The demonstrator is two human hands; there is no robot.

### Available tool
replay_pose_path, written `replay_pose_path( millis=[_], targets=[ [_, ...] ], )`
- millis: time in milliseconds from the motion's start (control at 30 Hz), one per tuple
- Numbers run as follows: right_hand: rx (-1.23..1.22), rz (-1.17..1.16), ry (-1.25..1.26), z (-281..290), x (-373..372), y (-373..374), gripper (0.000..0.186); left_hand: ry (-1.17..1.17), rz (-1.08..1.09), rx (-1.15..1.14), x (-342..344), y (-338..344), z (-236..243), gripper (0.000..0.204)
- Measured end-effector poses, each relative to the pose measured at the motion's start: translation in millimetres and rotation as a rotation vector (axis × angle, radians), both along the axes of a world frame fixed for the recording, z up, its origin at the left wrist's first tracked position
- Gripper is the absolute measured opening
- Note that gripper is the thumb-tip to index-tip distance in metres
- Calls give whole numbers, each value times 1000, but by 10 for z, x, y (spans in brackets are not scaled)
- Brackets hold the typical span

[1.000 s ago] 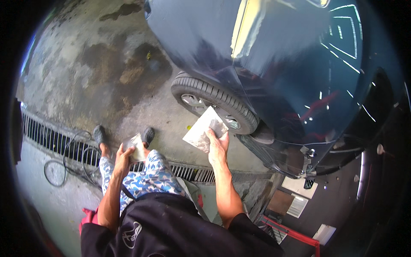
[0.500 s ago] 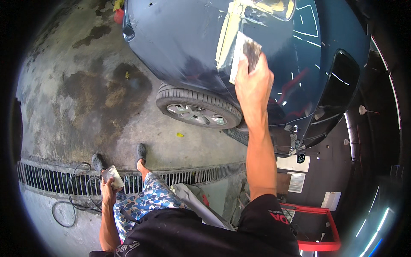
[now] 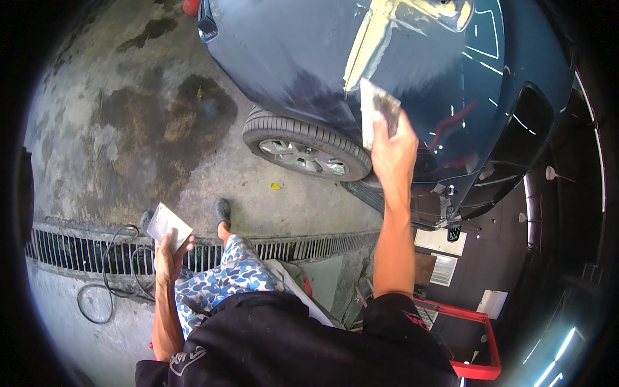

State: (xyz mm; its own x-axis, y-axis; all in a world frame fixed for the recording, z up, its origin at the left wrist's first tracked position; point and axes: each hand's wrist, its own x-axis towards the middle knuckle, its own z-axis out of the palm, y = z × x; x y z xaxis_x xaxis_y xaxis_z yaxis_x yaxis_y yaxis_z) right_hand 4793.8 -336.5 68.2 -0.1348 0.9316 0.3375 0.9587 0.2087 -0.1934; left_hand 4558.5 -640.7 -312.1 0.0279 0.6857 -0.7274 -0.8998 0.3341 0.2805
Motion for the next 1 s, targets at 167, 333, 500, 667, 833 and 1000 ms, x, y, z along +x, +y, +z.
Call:
replay_pose_path(
  millis=[167, 333, 500, 667, 833, 1000],
  targets=[
    [-357, -170, 109, -544, 932, -278, 26, 38, -109, 263, 456, 593, 453, 40],
    [-451, -85, 46, -1083, 1744, -338, 27, 480, -51, 552, 1421, 1492, 1032, 26],
    [-580, 62, -131, -1516, 2520, -415, 29, 706, 188, 673, 2506, 2515, 1552, 32],
    [-828, 23, -131, -1771, 3495, -636, 39, 1256, 632, 768, 3175, 3324, 1578, 46],
    [-925, 70, -157, -1799, 3863, -580, 41, 1021, 671, 525, 3319, 3322, 1808, 34],
    [-1023, 111, 252, -1516, 3547, -255, 30, 1130, 573, 335, 3017, 2952, 1887, 31]
  ],
)
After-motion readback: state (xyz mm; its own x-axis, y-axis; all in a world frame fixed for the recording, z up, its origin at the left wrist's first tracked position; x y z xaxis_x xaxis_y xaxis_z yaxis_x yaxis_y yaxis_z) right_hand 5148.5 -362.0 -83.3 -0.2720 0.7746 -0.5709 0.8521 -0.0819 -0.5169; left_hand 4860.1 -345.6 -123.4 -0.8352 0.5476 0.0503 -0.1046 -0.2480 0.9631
